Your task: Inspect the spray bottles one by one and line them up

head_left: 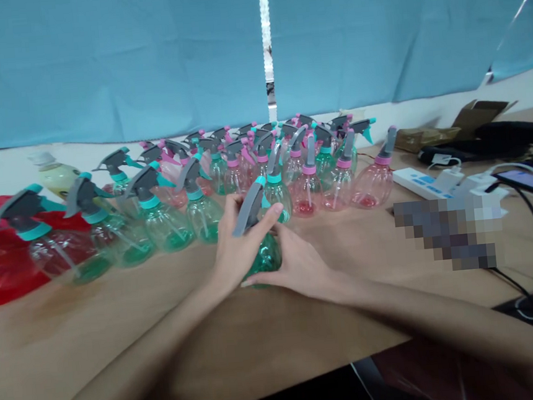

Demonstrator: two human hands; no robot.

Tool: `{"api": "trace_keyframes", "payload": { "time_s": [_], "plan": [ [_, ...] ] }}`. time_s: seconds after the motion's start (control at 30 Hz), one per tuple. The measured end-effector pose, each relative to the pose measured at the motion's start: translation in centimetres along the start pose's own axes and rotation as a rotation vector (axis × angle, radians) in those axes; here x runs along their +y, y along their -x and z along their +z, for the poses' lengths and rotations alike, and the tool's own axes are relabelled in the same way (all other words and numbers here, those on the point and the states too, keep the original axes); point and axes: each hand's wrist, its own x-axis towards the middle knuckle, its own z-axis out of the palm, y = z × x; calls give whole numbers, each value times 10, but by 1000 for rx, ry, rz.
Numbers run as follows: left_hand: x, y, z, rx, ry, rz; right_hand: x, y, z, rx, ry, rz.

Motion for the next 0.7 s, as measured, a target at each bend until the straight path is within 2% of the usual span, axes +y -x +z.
{"api": "trace_keyframes", "payload": {
  "time_s": [0.13,0.33,0.7],
  "plan": [
    [2,7,-12,-49,-41,-1,-9,-2,10,53,35,16],
    [6,13,-33,-61,-276,61,-8,1,10,70,57,-61],
    [6,6,-34,-116,-304,137,1,-6,5,3,-16,-82]
  ]
}}
